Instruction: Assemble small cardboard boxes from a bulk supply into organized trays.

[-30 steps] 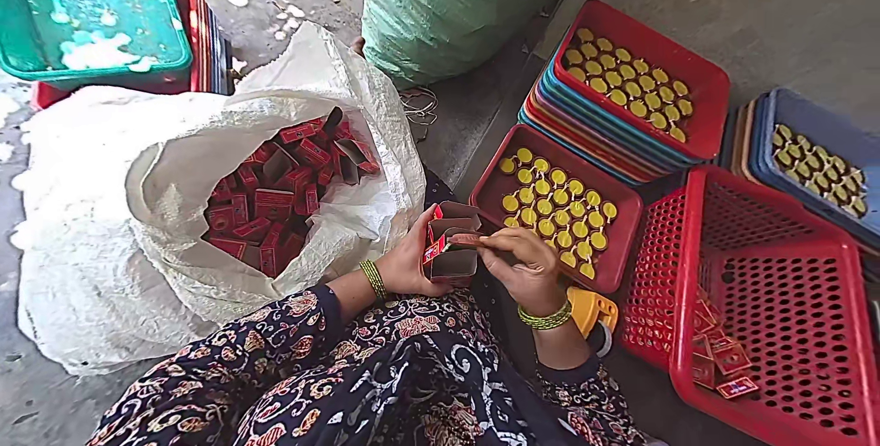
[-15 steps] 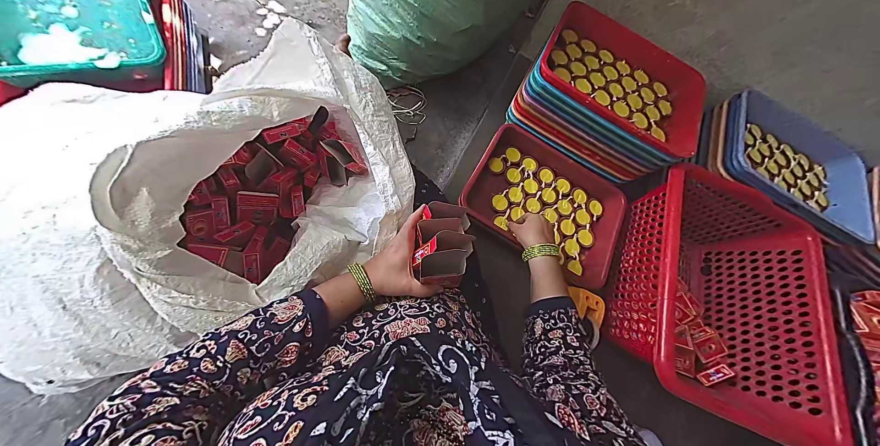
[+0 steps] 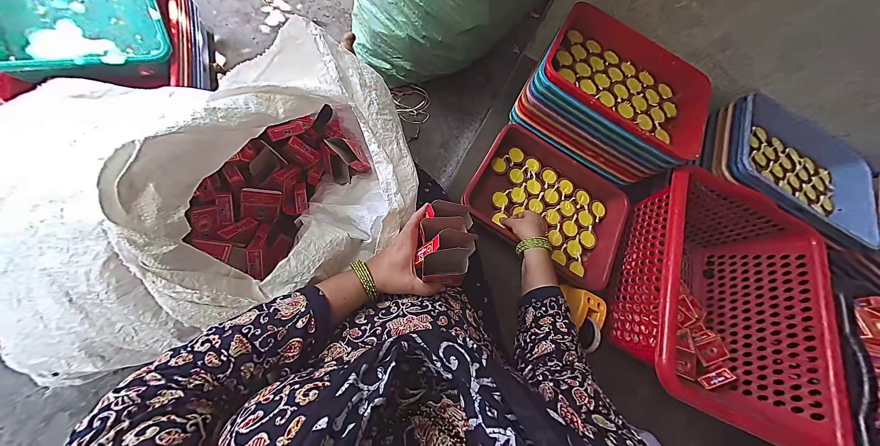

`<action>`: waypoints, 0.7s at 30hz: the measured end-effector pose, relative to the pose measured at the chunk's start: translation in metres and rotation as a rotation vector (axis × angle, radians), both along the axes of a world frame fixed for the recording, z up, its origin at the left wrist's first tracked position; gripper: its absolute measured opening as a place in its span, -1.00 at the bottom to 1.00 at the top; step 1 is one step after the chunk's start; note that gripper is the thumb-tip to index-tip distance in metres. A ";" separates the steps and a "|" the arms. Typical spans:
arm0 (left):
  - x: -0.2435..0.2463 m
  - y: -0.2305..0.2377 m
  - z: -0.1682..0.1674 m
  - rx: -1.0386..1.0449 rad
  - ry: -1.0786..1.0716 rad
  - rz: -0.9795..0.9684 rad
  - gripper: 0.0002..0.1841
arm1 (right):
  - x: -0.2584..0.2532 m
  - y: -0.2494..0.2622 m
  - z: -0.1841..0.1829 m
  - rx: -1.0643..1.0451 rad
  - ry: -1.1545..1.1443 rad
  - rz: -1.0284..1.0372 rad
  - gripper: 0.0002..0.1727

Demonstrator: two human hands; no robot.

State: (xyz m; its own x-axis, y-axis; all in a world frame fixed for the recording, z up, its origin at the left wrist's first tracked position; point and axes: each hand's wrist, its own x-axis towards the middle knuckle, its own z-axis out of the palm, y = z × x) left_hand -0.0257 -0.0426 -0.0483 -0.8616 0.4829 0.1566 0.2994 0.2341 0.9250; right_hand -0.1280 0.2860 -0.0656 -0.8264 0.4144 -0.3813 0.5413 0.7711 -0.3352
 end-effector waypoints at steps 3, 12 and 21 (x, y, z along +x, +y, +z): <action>0.001 0.000 0.001 -0.013 -0.007 0.004 0.62 | 0.011 -0.002 0.004 -0.091 0.159 -0.014 -0.58; 0.000 0.001 0.000 0.017 -0.003 0.000 0.62 | 0.092 -0.054 0.108 -0.919 1.112 0.510 -0.61; 0.001 0.001 0.003 0.005 0.041 -0.013 0.59 | 0.139 -0.094 0.115 -0.430 0.960 0.959 -0.91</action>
